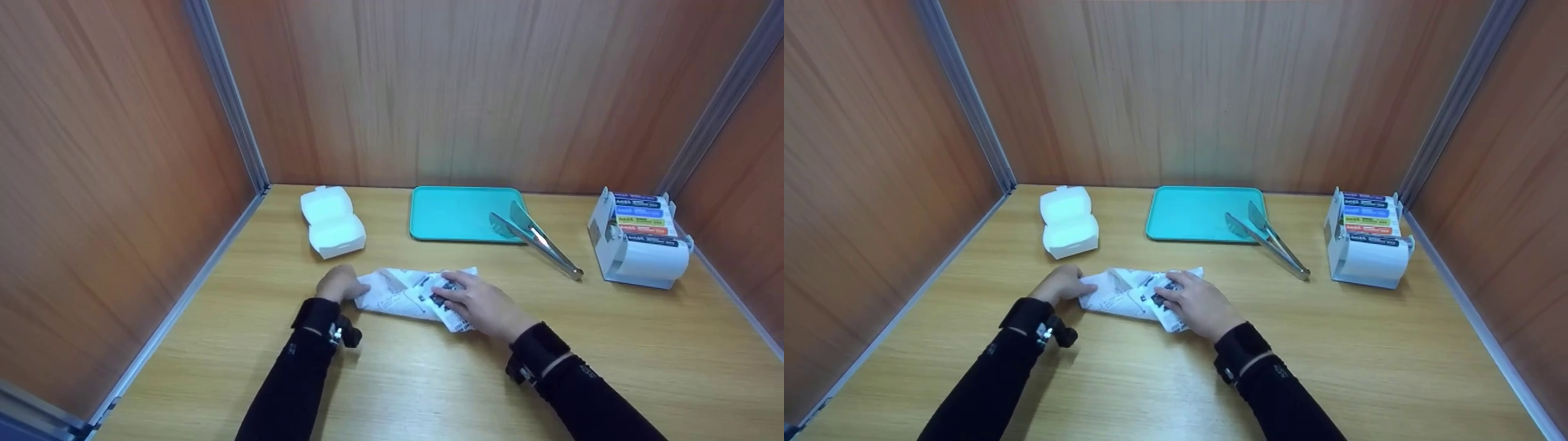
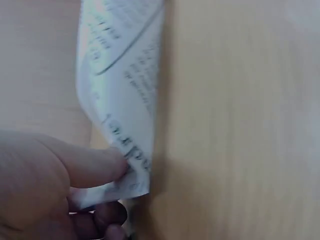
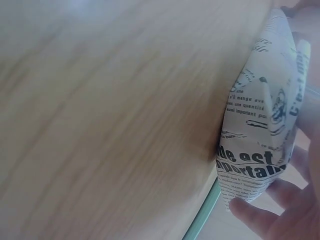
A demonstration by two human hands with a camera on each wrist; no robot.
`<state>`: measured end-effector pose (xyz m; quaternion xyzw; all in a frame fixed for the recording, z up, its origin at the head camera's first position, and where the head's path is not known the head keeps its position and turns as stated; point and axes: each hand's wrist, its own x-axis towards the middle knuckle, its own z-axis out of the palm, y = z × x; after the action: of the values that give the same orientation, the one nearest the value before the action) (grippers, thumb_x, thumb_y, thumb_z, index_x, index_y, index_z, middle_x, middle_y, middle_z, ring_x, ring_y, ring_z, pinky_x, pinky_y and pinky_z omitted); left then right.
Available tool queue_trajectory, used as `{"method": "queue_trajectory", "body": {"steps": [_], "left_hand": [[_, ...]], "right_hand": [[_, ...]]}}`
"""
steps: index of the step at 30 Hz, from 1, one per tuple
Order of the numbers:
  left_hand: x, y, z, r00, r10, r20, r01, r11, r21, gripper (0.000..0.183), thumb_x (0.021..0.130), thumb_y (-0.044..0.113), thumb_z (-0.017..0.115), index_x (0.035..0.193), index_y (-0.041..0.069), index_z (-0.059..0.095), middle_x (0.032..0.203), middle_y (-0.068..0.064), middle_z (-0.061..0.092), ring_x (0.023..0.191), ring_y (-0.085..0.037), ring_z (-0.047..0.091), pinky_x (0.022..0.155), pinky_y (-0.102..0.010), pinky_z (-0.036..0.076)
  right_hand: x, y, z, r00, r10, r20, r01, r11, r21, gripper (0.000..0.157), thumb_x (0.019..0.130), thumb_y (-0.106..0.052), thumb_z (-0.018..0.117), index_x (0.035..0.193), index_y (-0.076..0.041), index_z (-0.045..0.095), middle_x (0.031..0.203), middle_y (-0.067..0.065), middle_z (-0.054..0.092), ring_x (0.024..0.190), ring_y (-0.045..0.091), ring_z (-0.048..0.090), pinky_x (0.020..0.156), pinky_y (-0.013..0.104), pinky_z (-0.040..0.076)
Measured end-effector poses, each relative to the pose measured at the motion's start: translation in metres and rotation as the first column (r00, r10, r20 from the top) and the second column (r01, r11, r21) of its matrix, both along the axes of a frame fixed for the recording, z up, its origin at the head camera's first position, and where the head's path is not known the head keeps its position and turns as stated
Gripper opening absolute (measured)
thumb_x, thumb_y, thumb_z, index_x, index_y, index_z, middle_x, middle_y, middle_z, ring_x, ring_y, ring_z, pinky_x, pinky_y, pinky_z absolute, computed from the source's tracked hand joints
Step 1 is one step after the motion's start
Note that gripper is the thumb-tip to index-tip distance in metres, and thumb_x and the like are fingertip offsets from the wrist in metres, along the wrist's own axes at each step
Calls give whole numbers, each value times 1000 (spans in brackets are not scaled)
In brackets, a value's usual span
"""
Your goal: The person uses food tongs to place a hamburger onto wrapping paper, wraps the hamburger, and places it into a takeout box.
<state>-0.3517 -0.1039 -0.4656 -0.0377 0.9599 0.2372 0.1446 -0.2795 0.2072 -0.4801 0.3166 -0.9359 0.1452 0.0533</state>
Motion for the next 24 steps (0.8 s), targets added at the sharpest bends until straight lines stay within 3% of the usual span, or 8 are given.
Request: {"method": "queue_trajectory", "body": {"steps": [2, 5, 10, 14, 20, 21, 22, 24], "left_hand": [[2, -5, 10, 1000, 16, 19, -18, 992, 121, 34, 102, 28, 73, 117, -2, 67, 103, -10, 58, 93, -25, 56, 86, -38, 49], [6, -4, 29, 999, 19, 33, -27, 960, 279, 29, 103, 24, 71, 117, -1, 65, 105, -10, 59, 96, -26, 59, 85, -38, 49], [14, 10, 57, 999, -44, -4, 42, 917, 397, 22, 107, 23, 66, 111, 2, 67, 108, -13, 70, 97, -26, 68, 84, -37, 51], [17, 19, 64, 997, -73, -34, 81, 864, 496, 20, 110, 23, 61, 108, 4, 68, 102, -10, 70, 88, -23, 68, 77, -33, 53], [15, 28, 58, 992, -90, -89, 127, 744, 656, 20, 112, 20, 56, 105, 3, 64, 98, -8, 65, 85, -20, 66, 71, -31, 60], [14, 29, 56, 992, -70, -102, 120, 744, 658, 21, 112, 20, 56, 106, 2, 63, 99, -9, 65, 86, -21, 66, 71, -32, 61], [13, 30, 54, 990, -38, -134, 115, 770, 628, 21, 112, 20, 56, 107, 1, 64, 100, -9, 65, 86, -21, 66, 71, -32, 60], [12, 31, 47, 971, 29, -239, 95, 867, 489, 21, 111, 21, 57, 109, 1, 64, 100, -10, 65, 87, -23, 66, 71, -34, 58]], "right_hand": [[0, 0, 0, 1000, 3, 8, -3, 1000, 4, 40, 112, -29, 59, 151, -27, 62, 163, 10, 49, 148, 33, 48, 117, 53, 44], [1, 2, 1, 1000, -11, 22, 11, 1000, 7, 40, 112, -30, 59, 151, -28, 62, 163, 9, 49, 148, 33, 48, 117, 53, 44], [1, 3, 3, 998, -40, 42, 39, 999, 18, 40, 111, -31, 59, 152, -31, 60, 164, 7, 48, 149, 32, 47, 118, 53, 44], [0, 1, 3, 997, -37, 62, 36, 999, 22, 40, 112, -31, 58, 152, -30, 59, 164, 8, 47, 150, 33, 46, 118, 54, 43], [-2, -2, 3, 1000, 2, 21, -3, 999, 45, 39, 112, -28, 58, 151, -28, 62, 160, 13, 52, 145, 35, 51, 116, 54, 46], [-2, -2, 4, 1000, 12, 7, -13, 999, 50, 38, 112, -28, 58, 150, -27, 63, 159, 14, 52, 144, 35, 52, 115, 54, 46], [-3, -2, 3, 1000, 22, -4, -22, 998, 53, 38, 112, -27, 58, 150, -26, 63, 158, 15, 53, 144, 36, 53, 115, 54, 46], [-4, -2, 3, 999, 38, -17, -37, 998, 54, 38, 112, -26, 58, 150, -23, 63, 157, 17, 53, 143, 38, 53, 115, 54, 46]]}}
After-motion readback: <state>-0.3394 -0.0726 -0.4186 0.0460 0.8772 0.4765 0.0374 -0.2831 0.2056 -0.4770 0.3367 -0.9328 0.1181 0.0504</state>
